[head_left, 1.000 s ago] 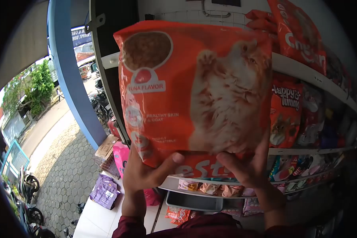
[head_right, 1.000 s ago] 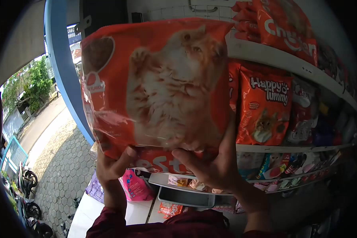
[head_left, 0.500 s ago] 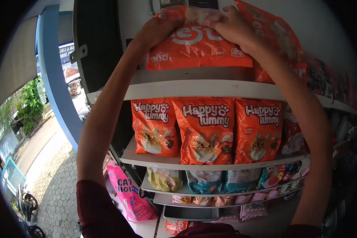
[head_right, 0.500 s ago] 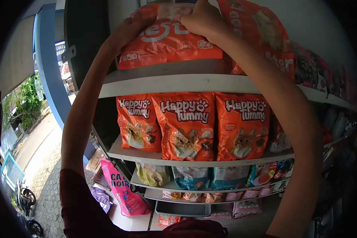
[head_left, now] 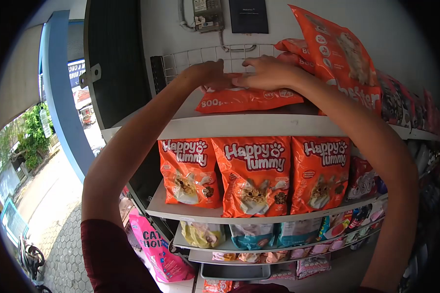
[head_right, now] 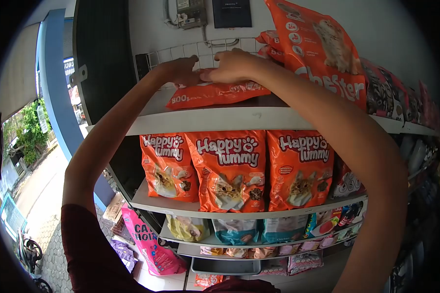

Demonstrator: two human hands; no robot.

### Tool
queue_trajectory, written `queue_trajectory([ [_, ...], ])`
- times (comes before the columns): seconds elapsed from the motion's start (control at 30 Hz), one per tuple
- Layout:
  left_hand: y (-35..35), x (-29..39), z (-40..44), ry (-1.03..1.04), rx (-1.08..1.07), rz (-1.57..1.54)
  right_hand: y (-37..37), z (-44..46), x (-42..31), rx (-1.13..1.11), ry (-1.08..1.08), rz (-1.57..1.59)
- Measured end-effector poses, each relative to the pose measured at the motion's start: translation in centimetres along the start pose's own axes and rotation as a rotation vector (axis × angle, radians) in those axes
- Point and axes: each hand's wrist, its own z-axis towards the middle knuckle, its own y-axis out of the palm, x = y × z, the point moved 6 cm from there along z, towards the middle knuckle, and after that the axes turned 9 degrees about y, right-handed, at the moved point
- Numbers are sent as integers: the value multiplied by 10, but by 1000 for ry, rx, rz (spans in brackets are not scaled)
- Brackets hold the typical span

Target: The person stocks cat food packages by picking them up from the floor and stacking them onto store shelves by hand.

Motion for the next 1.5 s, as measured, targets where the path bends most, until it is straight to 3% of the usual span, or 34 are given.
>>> queue_trajectory([
  [0.07,1,4,0,246,-13,-2,13,-26,-20,-423,-281,93],
  [0.1,3,-1,6,243,-9,-2,14,-27,-21,-420,-285,91],
  [0.2,17,1,31,543,-3,182,22,-26,-16,-470,-236,-33],
  [0.37,28,10,68,531,-4,208,40,-1,-4,-499,-192,-114],
  [0.47,22,18,57,159,-197,9,42,2,-4,-534,-93,-234],
  [0.6,9,16,60,223,-38,151,47,9,-7,-551,37,-365],
  [0.73,7,16,44,224,-166,47,51,23,-10,-599,43,-503],
  [0.9,6,13,42,273,-128,-26,52,30,-7,-635,84,-557],
  [1.13,7,11,45,234,-123,7,45,12,-7,-521,41,-433],
  [1.2,-8,16,31,277,-25,129,31,10,-13,-350,-91,-492],
  [1.27,-32,16,17,413,253,62,-9,-19,-25,-152,-145,-263],
  [1.33,-50,4,-21,478,472,278,-43,-59,-28,327,-496,69],
  [1.4,-53,62,-128,692,728,-84,-33,-106,-13,338,-485,173],
  [1.5,-16,34,-212,707,947,144,-24,-195,-8,455,-532,430],
])
